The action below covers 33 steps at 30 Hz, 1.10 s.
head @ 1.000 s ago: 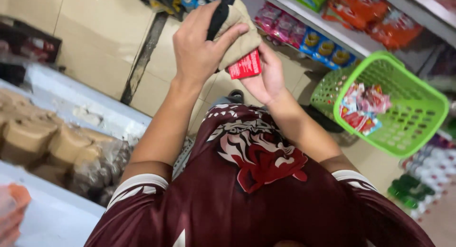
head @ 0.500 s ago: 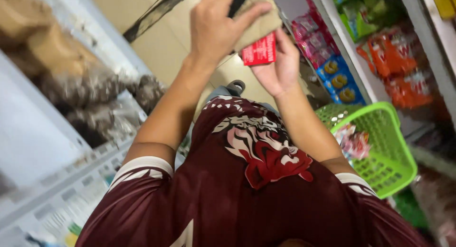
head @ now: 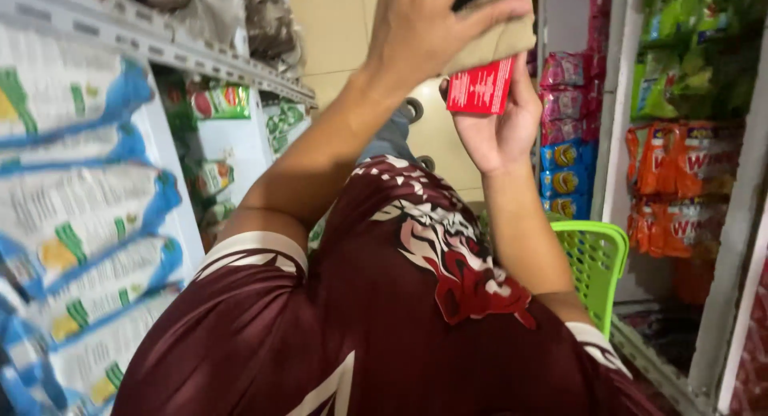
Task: Stocking and organizing small red boxes of dye wax onto store shelves from a basket.
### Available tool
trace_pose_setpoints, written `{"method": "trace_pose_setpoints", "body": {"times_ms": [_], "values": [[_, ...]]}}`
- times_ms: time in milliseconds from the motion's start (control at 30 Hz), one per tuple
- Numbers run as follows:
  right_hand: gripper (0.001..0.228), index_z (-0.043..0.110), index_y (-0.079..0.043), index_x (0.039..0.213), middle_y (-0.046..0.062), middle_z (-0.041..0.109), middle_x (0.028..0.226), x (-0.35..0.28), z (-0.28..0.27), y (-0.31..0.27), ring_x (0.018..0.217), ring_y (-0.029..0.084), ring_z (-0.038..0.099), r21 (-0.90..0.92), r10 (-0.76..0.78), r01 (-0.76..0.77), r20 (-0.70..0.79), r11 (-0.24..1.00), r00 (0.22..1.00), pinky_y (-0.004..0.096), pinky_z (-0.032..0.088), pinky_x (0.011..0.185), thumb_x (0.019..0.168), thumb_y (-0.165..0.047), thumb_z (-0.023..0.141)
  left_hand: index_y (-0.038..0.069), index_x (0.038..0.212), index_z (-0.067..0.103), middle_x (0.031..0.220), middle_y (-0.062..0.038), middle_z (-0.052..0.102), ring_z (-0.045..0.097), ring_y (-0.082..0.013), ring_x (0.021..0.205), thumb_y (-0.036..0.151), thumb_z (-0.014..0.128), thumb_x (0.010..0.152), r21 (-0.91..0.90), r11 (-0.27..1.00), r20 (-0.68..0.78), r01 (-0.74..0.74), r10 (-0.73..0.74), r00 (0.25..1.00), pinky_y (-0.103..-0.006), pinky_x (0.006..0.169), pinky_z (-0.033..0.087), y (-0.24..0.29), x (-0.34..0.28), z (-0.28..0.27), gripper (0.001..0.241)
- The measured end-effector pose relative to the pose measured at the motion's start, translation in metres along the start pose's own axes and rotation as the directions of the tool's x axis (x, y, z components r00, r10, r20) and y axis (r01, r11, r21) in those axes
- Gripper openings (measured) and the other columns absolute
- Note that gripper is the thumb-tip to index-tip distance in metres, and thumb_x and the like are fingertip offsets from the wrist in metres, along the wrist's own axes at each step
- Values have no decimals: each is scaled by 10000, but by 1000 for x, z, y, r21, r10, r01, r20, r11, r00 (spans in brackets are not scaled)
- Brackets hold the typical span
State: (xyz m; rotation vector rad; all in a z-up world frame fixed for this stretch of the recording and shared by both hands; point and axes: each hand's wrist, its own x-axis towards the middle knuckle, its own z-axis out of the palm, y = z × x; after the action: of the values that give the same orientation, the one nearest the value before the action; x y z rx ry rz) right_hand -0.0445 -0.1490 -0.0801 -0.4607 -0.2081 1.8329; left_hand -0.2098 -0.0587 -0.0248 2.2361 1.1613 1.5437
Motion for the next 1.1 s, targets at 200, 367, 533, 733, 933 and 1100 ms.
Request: {"method": "trace_pose_setpoints", "body": {"times_ms": [200,367,533,733,933,1100], "values": [[394,627,-52,1397,104,708,1327,-21,-16,5,1179,209,697,47,23,-22,-38,999,999,333,583,1041,1113,-297,508,72,1235,686,980,-70,746,670,-183,765,443,819,933,-128,988,234,84,-52,971,-303,654,540,47,-56,-16,497],[366,613,-77,1365,109,713,1287,-35,-12,23,1200,215,687,4,85,-85,-37,996,996,420,526,1124,1104,-272,447,134,1348,600,1114,-17,788,738,-127,816,520,779,1000,116,993,125,-8,-6,992,-263,720,594,23,-56,-17,549],[325,637,-75,1337,86,716,1240,-31,6,13,1097,197,684,4,20,-20,15,1000,1000,376,542,994,1096,-242,496,61,1143,689,947,-47,757,679,-184,723,407,860,898,20,1000,54,14,-15,998,-313,646,555,43,-34,-28,457],[496,458,-110,1557,190,626,1415,-31,1,2,1234,266,650,-26,-86,84,-114,996,990,394,550,1068,1101,-272,352,105,1254,663,945,-24,764,652,-111,713,516,770,933,-96,995,189,-42,59,980,-235,590,523,44,-61,1,532],[301,674,-113,1227,78,711,1153,-57,10,1,1018,208,668,79,-76,80,-50,994,996,433,540,962,1098,-283,462,181,1394,535,1018,-15,797,734,-97,777,482,843,956,-104,994,87,28,-19,996,-193,648,603,25,-39,26,614],[483,540,-72,1513,83,647,1454,-65,-10,-17,1326,220,621,66,-191,194,-49,979,980,429,486,1149,1122,-316,395,28,1222,627,1077,-127,777,792,-218,851,436,880,882,-218,973,102,-79,103,989,-308,750,655,68,-30,40,589]]}}
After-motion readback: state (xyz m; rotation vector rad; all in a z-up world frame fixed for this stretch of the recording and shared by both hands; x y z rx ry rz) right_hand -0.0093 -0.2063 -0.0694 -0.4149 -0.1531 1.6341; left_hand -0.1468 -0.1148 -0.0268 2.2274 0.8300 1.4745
